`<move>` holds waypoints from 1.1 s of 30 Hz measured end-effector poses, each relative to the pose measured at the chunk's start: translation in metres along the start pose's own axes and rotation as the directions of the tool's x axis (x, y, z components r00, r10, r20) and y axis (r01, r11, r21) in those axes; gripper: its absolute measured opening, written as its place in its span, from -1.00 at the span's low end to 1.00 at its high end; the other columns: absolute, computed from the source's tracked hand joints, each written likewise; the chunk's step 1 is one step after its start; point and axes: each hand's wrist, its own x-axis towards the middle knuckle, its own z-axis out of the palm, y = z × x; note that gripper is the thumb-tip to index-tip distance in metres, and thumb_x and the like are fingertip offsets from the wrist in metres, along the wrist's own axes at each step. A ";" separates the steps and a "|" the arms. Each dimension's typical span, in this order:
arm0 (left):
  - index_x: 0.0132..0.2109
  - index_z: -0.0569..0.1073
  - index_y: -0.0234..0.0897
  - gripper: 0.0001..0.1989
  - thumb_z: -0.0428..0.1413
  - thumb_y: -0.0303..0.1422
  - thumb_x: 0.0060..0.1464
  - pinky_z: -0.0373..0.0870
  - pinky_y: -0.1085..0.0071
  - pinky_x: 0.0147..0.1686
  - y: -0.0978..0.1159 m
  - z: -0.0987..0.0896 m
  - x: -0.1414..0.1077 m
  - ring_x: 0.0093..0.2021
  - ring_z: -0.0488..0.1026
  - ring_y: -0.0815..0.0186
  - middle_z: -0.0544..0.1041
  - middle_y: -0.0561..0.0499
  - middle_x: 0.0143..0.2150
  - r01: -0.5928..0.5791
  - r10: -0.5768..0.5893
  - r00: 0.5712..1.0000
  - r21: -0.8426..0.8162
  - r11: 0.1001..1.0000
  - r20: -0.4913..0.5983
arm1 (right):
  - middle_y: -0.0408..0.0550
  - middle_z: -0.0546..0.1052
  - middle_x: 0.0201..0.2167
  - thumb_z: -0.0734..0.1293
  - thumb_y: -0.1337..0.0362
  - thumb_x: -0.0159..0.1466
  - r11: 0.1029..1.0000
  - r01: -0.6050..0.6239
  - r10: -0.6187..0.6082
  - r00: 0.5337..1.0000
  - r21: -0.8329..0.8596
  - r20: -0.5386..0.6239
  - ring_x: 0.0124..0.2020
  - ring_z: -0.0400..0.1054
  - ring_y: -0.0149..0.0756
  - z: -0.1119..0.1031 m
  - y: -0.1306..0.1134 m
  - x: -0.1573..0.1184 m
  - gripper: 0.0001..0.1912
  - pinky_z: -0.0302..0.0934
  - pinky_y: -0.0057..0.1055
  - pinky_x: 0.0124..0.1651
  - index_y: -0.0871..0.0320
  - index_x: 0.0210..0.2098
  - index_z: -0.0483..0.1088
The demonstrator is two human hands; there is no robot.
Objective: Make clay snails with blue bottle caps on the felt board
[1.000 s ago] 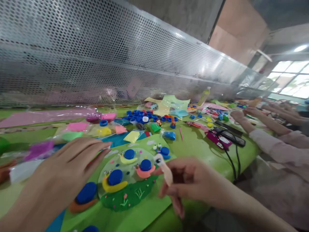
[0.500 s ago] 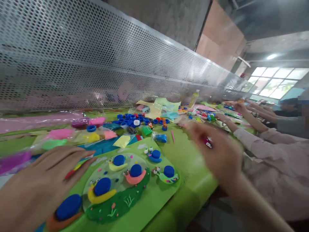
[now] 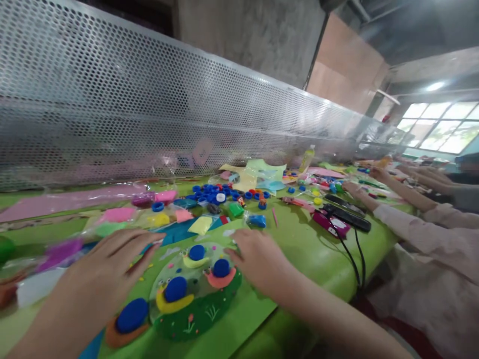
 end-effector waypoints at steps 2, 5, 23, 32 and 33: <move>-0.25 0.47 -0.29 -0.65 -0.22 -0.48 0.14 0.37 0.16 -0.19 0.004 -0.006 0.006 -0.12 0.42 0.10 0.52 -0.12 -0.18 -0.148 0.150 0.989 0.096 0.984 -0.008 | 0.12 0.50 -0.36 0.18 0.20 0.26 0.994 0.100 -0.102 0.994 0.040 0.037 -0.32 0.40 -0.10 0.003 -0.025 0.009 -0.72 0.23 -0.28 -0.31 0.27 -0.30 0.42; -0.25 0.44 -0.33 -0.62 -0.27 -0.35 0.20 0.40 0.28 -0.37 0.012 -0.015 0.015 -0.26 0.47 0.15 0.53 -0.13 -0.29 -0.021 0.022 1.000 0.072 0.997 -0.016 | 0.11 0.50 -0.41 0.16 0.16 0.27 0.980 0.189 -0.192 0.980 0.067 0.043 -0.38 0.41 -0.11 0.005 -0.046 0.028 -0.69 0.20 -0.35 -0.43 0.27 -0.34 0.41; -0.33 0.50 -0.17 -0.76 0.10 -0.14 -0.07 0.38 0.53 -0.54 0.033 -0.022 0.031 -0.56 0.38 0.43 0.55 0.06 -0.43 0.738 -0.439 0.638 -0.664 0.114 0.633 | -0.12 0.49 -0.45 0.36 0.21 0.12 0.682 0.409 -0.317 0.912 0.606 -0.260 -0.53 0.28 -0.47 0.027 -0.029 0.041 -0.79 0.18 -0.53 -0.46 0.19 -0.27 0.42; -0.28 0.46 -0.17 -0.81 0.10 -0.20 -0.03 0.45 0.43 -0.37 0.036 -0.018 0.028 -0.33 0.49 0.30 0.56 0.04 -0.33 0.723 -0.462 0.676 -0.638 0.266 0.574 | -0.08 0.52 -0.40 0.33 0.27 0.12 0.481 0.164 -0.238 0.970 0.861 -0.052 -0.50 0.38 -0.42 0.031 -0.031 0.040 -0.76 0.32 -0.44 -0.39 0.20 -0.21 0.43; -0.28 0.46 -0.16 -0.82 0.08 -0.20 -0.01 0.45 0.43 -0.38 0.037 -0.018 0.027 -0.34 0.50 0.29 0.56 0.05 -0.33 0.705 -0.474 0.702 -0.614 0.355 0.532 | -0.10 0.52 -0.41 0.33 0.28 0.12 0.442 0.134 -0.229 0.973 0.887 -0.032 -0.50 0.39 -0.41 0.032 -0.032 0.040 -0.77 0.33 -0.43 -0.38 0.20 -0.22 0.43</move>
